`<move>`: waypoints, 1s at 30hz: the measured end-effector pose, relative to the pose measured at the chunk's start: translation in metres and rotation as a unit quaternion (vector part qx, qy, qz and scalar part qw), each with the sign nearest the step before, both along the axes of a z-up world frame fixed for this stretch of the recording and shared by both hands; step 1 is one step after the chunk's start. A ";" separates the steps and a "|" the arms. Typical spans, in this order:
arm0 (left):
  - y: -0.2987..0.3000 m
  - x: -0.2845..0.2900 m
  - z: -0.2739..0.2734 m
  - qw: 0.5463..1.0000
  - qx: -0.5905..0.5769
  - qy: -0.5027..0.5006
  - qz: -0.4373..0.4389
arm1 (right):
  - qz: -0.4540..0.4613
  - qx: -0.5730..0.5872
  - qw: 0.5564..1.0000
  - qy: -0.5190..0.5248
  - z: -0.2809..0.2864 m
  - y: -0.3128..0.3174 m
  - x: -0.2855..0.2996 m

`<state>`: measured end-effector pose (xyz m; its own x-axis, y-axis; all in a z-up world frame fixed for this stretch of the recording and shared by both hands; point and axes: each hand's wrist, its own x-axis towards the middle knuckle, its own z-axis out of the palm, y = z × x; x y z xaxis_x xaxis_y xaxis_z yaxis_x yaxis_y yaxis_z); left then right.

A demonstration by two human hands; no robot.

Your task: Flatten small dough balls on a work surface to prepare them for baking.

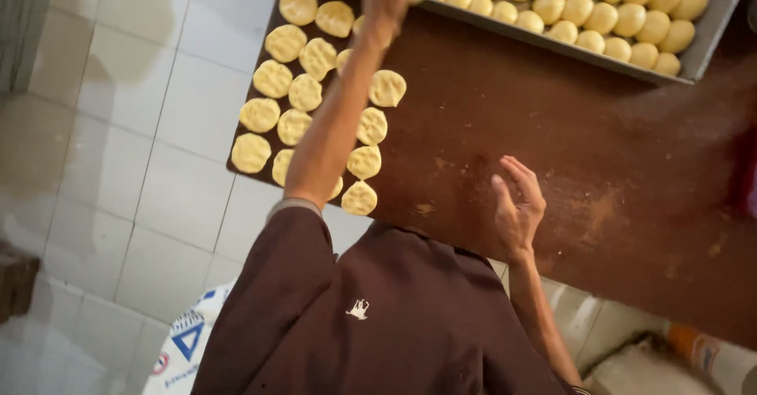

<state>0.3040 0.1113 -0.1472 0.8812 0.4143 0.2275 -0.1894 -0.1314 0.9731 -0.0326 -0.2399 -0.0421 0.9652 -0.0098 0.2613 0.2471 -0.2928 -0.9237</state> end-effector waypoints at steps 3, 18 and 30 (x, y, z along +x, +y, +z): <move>-0.102 -0.139 0.142 0.976 -0.146 -0.152 -0.051 | 0.071 0.049 0.996 0.011 0.001 0.007 0.009; -0.141 -0.305 0.120 0.976 0.219 -0.003 0.001 | 0.150 0.111 0.971 0.152 0.026 0.076 0.025; -0.051 -0.200 0.031 0.957 0.276 -0.086 -0.023 | 0.257 0.102 0.952 0.134 0.009 0.122 0.133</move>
